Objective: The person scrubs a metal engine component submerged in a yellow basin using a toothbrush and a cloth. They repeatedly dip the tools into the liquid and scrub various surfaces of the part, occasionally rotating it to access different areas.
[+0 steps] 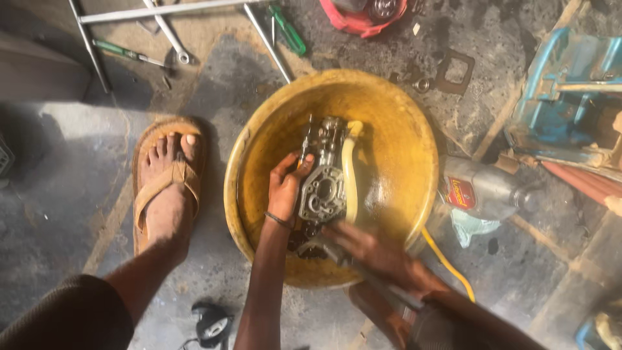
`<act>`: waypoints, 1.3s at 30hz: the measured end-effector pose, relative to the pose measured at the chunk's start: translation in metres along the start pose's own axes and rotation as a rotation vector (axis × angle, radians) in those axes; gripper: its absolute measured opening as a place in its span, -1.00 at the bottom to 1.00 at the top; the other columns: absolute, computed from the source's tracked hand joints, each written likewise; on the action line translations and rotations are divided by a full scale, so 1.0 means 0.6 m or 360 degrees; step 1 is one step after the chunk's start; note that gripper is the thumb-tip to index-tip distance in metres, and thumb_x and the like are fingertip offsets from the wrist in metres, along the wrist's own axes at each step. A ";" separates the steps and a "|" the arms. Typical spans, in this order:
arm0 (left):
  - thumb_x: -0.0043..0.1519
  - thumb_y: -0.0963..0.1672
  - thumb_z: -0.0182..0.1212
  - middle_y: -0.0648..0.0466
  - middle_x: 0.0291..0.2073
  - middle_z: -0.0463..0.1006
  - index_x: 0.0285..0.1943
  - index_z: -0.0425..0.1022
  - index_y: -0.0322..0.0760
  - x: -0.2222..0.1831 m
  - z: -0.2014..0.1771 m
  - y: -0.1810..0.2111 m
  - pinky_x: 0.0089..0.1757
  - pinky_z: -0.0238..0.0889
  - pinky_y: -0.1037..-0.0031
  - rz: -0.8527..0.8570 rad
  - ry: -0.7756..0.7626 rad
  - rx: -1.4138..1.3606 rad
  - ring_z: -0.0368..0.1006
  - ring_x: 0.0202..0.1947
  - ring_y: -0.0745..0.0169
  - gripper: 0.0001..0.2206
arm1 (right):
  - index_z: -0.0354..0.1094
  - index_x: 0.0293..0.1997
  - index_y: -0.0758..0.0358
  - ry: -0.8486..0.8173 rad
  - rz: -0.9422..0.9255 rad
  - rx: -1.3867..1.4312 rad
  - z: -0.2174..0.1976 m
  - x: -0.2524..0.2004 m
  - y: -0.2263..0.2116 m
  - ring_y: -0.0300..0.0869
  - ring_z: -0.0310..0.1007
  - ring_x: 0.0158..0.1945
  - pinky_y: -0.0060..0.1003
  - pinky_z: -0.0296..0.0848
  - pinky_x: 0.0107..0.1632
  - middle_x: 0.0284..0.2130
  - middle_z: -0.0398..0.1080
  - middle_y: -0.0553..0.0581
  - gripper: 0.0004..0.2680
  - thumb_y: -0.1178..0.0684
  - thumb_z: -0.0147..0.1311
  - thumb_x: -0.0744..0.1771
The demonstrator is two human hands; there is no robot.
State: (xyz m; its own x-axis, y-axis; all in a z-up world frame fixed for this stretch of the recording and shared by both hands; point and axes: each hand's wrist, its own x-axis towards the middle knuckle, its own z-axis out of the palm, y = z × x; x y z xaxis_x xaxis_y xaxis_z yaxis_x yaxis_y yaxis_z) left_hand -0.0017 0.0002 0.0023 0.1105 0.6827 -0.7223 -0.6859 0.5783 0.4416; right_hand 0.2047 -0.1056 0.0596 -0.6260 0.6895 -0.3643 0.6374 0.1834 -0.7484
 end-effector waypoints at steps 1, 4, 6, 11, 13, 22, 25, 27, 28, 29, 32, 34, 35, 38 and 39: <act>0.20 -0.13 0.32 0.06 -0.33 0.61 -0.01 0.57 -0.36 0.001 -0.002 -0.002 -0.36 0.37 0.56 0.0031 0.0034 -0.0022 0.49 -0.41 0.36 -0.76 | 0.33 0.26 0.30 -0.0072 -0.0439 -0.0670 -0.009 0.010 0.004 -0.05 0.50 -0.08 -0.20 0.57 -0.17 -0.07 0.44 0.21 -0.62 0.10 0.12 0.29; 0.23 -0.12 0.33 0.12 -0.25 0.64 0.03 0.60 -0.40 0.006 -0.012 -0.007 -0.25 0.38 0.64 0.0250 0.0084 0.0247 0.50 -0.30 0.47 -0.74 | 0.34 0.10 0.27 -0.0050 -0.0790 -0.0818 -0.017 0.028 0.005 -0.05 0.53 -0.03 -0.25 0.61 -0.16 -0.04 0.42 0.13 -0.77 -0.03 0.09 0.40; 0.23 -0.13 0.31 0.12 -0.30 0.60 0.01 0.59 -0.43 -0.003 -0.017 -0.016 -0.32 0.34 0.58 0.0225 -0.0029 0.0125 0.45 -0.37 0.44 -0.74 | 0.33 0.08 0.24 -0.0035 -0.0582 -0.0697 -0.006 0.017 -0.009 -0.14 0.51 -0.14 -0.31 0.58 -0.24 -0.05 0.43 0.15 -0.79 -0.01 0.10 0.40; 0.23 -0.13 0.29 0.12 -0.34 0.59 -0.02 0.58 -0.40 -0.002 -0.014 -0.008 -0.36 0.33 0.57 0.0165 0.0035 0.0108 0.45 -0.41 0.42 -0.78 | 0.23 0.38 0.10 -0.0364 -0.0231 -0.0773 -0.011 0.027 -0.003 -0.19 0.49 -0.31 -0.31 0.52 -0.40 -0.18 0.46 0.05 -0.64 -0.09 0.00 0.41; 0.24 -0.14 0.28 0.13 -0.35 0.58 -0.03 0.58 -0.40 -0.001 -0.011 -0.010 -0.37 0.33 0.57 0.0236 0.0026 0.0149 0.44 -0.42 0.43 -0.79 | 0.31 0.27 0.29 -0.0120 -0.0683 -0.0645 -0.002 0.019 0.000 -0.10 0.48 -0.31 -0.32 0.49 -0.48 -0.07 0.46 0.22 -0.60 -0.10 0.09 0.34; 0.24 -0.16 0.27 0.15 -0.35 0.57 -0.05 0.57 -0.38 0.001 -0.008 -0.015 -0.37 0.30 0.56 0.0221 -0.0035 0.0072 0.44 -0.42 0.42 -0.82 | 0.41 0.01 0.26 0.0109 -0.0644 -0.0767 0.003 0.031 0.011 -0.06 0.53 -0.13 -0.21 0.58 -0.18 -0.10 0.45 0.20 -0.77 -0.05 0.10 0.34; 0.27 -0.13 0.28 0.16 -0.33 0.57 -0.03 0.58 -0.40 -0.002 -0.009 -0.010 -0.30 0.30 0.59 0.0260 -0.0046 0.0160 0.43 -0.35 0.47 -0.79 | 0.40 -0.07 0.27 0.0083 -0.0656 -0.0799 0.001 0.038 0.009 -0.10 0.53 -0.02 -0.20 0.58 0.03 -0.07 0.45 0.14 -0.81 -0.04 0.09 0.38; 0.23 -0.12 0.27 0.18 -0.32 0.59 -0.01 0.59 -0.34 -0.002 -0.006 -0.006 -0.30 0.32 0.59 0.0246 0.0014 0.0242 0.44 -0.36 0.46 -0.77 | 0.46 -0.13 0.30 -0.0075 -0.0543 -0.0654 -0.003 0.038 0.010 -0.05 0.48 -0.19 -0.15 0.51 -0.19 -0.21 0.45 0.17 -0.77 -0.08 0.18 0.33; 0.21 -0.11 0.27 0.19 -0.32 0.60 -0.01 0.59 -0.31 0.001 -0.004 -0.003 -0.31 0.33 0.58 0.0238 0.0032 0.0286 0.45 -0.36 0.46 -0.76 | 0.49 -0.16 0.31 -0.0143 -0.0477 -0.0585 -0.005 0.038 0.011 -0.03 0.46 -0.27 -0.12 0.47 -0.30 -0.28 0.45 0.18 -0.75 -0.11 0.22 0.30; 0.22 -0.11 0.28 0.17 -0.33 0.59 -0.02 0.58 -0.36 -0.004 -0.005 -0.008 -0.32 0.32 0.56 0.0235 0.0026 0.0242 0.43 -0.37 0.44 -0.76 | 0.48 -0.19 0.27 -0.0169 -0.0500 -0.0624 -0.006 0.033 0.009 -0.03 0.47 -0.20 -0.14 0.49 -0.22 -0.25 0.45 0.16 -0.81 -0.04 0.20 0.29; 0.24 -0.11 0.30 0.14 -0.33 0.56 -0.02 0.58 -0.42 -0.007 -0.008 -0.009 -0.33 0.30 0.54 0.0260 0.0036 0.0196 0.40 -0.38 0.41 -0.74 | 0.45 -0.24 0.22 -0.0224 -0.0595 -0.0652 -0.015 0.036 0.006 -0.02 0.49 -0.08 -0.16 0.52 -0.06 -0.19 0.46 0.13 -0.90 0.10 0.18 0.25; 0.22 -0.09 0.29 0.16 -0.32 0.59 0.01 0.59 -0.38 0.003 -0.004 -0.004 -0.31 0.31 0.57 0.0265 0.0064 0.0312 0.42 -0.36 0.45 -0.73 | 0.45 -0.20 0.28 -0.0209 -0.0637 -0.0523 -0.020 0.044 0.003 0.00 0.48 -0.10 -0.11 0.50 -0.06 -0.17 0.45 0.20 -0.85 0.08 0.20 0.24; 0.24 -0.09 0.30 0.15 -0.32 0.58 0.00 0.59 -0.41 0.002 -0.006 -0.007 -0.31 0.31 0.56 0.0293 0.0033 0.0298 0.41 -0.36 0.44 -0.73 | 0.45 -0.18 0.27 -0.0090 -0.0656 -0.0629 -0.021 0.043 0.001 -0.01 0.49 -0.06 -0.11 0.50 -0.01 -0.15 0.45 0.20 -0.86 0.11 0.19 0.25; 0.26 -0.09 0.31 0.13 -0.31 0.57 -0.01 0.59 -0.45 -0.005 -0.018 -0.021 -0.29 0.31 0.56 0.0321 0.0034 0.0287 0.40 -0.34 0.44 -0.73 | 0.46 -0.10 0.22 0.0063 -0.0665 -0.0813 -0.014 0.034 -0.001 -0.01 0.49 0.05 -0.07 0.49 0.13 -0.07 0.46 0.20 -0.81 0.18 0.18 0.23; 0.24 -0.09 0.30 0.14 -0.31 0.60 -0.01 0.59 -0.42 0.000 -0.017 -0.019 -0.27 0.32 0.57 0.0303 0.0065 0.0319 0.43 -0.33 0.45 -0.73 | 0.47 -0.07 0.20 0.0008 -0.0627 -0.0808 -0.013 0.037 0.003 0.01 0.49 0.08 -0.03 0.47 0.16 -0.03 0.47 0.21 -0.77 0.17 0.18 0.21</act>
State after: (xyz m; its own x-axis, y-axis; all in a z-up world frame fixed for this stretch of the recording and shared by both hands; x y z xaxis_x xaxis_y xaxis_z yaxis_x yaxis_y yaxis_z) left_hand -0.0016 -0.0111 -0.0081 -0.0386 0.7714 -0.6352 -0.5351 0.5209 0.6651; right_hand 0.1956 -0.0845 0.0545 -0.8554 0.5058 -0.1120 0.4941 0.7316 -0.4696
